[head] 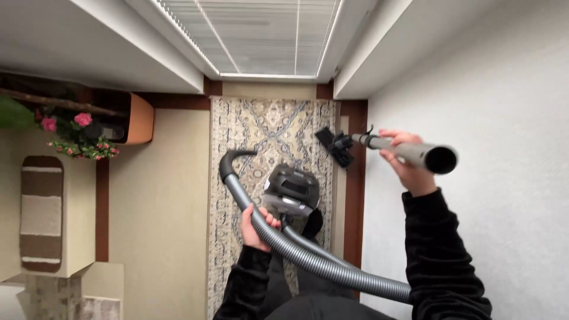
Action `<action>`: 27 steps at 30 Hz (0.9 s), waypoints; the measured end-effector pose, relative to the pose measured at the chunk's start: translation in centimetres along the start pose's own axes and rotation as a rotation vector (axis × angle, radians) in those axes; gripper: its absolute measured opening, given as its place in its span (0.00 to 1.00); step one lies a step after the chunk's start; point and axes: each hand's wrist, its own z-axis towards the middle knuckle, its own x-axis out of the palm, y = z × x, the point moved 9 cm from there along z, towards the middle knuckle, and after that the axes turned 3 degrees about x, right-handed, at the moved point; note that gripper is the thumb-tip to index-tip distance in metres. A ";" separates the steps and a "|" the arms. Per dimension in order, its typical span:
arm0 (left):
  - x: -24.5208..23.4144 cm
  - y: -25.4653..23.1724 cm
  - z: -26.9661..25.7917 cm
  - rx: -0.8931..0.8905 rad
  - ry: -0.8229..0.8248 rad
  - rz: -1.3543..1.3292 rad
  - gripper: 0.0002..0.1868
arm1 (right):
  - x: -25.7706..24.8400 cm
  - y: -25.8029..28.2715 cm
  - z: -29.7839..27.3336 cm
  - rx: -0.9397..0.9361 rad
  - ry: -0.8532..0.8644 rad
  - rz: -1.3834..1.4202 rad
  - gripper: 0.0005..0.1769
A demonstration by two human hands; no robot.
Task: Vacuuming carpeted stairs, moving small rugs to clean underneath, and then winding the cord and storing the vacuum cleaner.
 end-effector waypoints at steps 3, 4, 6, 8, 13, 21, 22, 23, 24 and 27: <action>-2.3 0.6 0.3 0.004 -0.047 0.083 0.17 | 0.1 5.3 -1.1 -0.020 -0.179 -0.040 0.22; -3.0 1.1 0.7 0.001 -0.078 0.139 0.11 | -0.3 6.4 -1.3 -0.004 -0.304 0.024 0.24; -3.8 1.6 1.9 -0.014 -0.088 0.235 0.15 | -0.3 7.5 -1.3 -0.013 -0.474 0.065 0.22; -5.4 2.7 3.9 -0.029 -0.099 0.327 0.24 | 0.0 7.9 -2.0 -0.019 -0.640 0.106 0.20; -9.2 5.2 9.7 -0.133 -0.229 0.499 0.28 | 2.4 4.4 -6.4 0.131 -1.033 0.225 0.24; -8.5 9.3 17.7 -0.221 -0.338 0.271 0.27 | 8.6 0.1 -6.1 0.170 -0.518 0.084 0.19; -9.3 9.5 18.3 -0.196 -0.362 0.264 0.31 | 8.7 -0.6 -6.5 0.142 -0.469 0.117 0.20; -11.1 10.7 21.1 -0.199 -0.372 0.258 0.31 | 8.3 -1.9 -6.1 0.150 -0.461 0.119 0.20; -12.3 11.7 23.9 -0.186 -0.308 0.108 0.30 | 9.3 -2.7 -5.3 0.111 -0.301 0.109 0.17; -12.9 12.0 25.6 -0.171 -0.254 -0.092 0.27 | 12.6 -6.7 -4.7 0.136 -0.119 0.231 0.16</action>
